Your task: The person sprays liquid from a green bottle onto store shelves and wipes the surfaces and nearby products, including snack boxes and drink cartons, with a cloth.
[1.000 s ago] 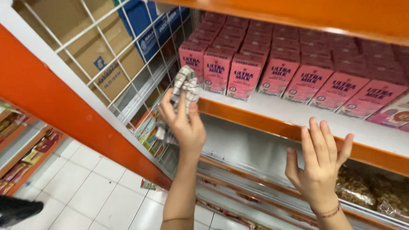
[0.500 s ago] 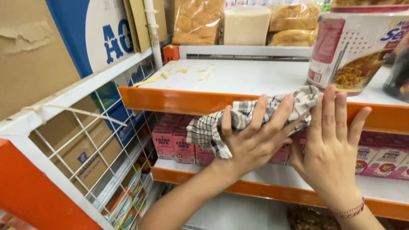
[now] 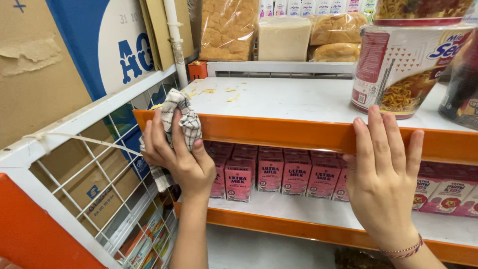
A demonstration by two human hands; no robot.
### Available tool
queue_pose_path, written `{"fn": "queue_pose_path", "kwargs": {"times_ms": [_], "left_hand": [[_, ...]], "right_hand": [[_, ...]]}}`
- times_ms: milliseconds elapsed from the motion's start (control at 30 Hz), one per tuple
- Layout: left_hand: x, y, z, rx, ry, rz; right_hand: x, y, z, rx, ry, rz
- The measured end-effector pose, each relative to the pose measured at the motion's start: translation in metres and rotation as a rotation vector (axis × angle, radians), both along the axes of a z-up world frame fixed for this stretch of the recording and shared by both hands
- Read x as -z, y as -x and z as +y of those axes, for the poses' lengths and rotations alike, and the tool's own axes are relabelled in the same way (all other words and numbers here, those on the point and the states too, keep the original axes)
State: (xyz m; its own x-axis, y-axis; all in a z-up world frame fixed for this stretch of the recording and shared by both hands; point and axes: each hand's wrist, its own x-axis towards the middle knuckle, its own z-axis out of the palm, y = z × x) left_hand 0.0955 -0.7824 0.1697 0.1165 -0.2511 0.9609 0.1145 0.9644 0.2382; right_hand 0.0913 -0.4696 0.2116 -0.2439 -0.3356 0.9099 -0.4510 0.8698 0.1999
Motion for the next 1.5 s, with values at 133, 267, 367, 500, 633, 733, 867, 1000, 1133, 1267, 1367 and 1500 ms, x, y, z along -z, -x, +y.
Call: {"fn": "queue_pose_path", "kwargs": {"times_ms": [133,267,367,500,633,733,867,1000,1133,1267,1367,1500], "left_hand": [[0.001,0.01,0.021,0.017,-0.026,0.021],[-0.014,0.002,0.081,-0.042,0.301,-0.089],[-0.031,-0.009,0.137,0.028,0.486,-0.048],[-0.048,-0.013,0.155,0.102,0.558,-0.007],[-0.054,-0.015,0.123,0.073,0.564,0.023],[-0.055,-0.02,0.093,0.049,0.569,0.018],[-0.056,-0.024,0.052,-0.003,0.517,0.021],[-0.053,-0.035,0.019,-0.065,0.45,-0.014],[-0.058,-0.043,0.002,-0.069,0.408,-0.006],[-0.057,-0.045,-0.01,-0.082,0.215,-0.012],[-0.046,-0.037,-0.017,-0.089,0.034,0.08],[-0.03,-0.02,-0.01,0.027,-0.14,0.129]], "right_hand": [[-0.003,-0.006,-0.003,0.016,0.029,0.1],[0.002,-0.004,-0.002,-0.084,0.097,0.124],[0.011,0.001,0.003,-0.076,0.128,0.137],[0.026,0.009,0.007,-0.122,0.188,0.154],[0.035,0.015,0.009,-0.194,0.208,0.173],[0.036,0.016,0.011,-0.24,0.206,0.171],[0.033,0.015,0.012,-0.228,0.183,0.165],[0.03,0.012,0.013,-0.231,0.187,0.141],[0.027,0.006,0.011,-0.233,0.18,0.139],[0.021,0.002,0.01,-0.208,0.173,0.166],[0.017,0.002,0.01,-0.207,0.139,0.219],[0.02,0.003,0.01,-0.192,0.161,0.187]]}}
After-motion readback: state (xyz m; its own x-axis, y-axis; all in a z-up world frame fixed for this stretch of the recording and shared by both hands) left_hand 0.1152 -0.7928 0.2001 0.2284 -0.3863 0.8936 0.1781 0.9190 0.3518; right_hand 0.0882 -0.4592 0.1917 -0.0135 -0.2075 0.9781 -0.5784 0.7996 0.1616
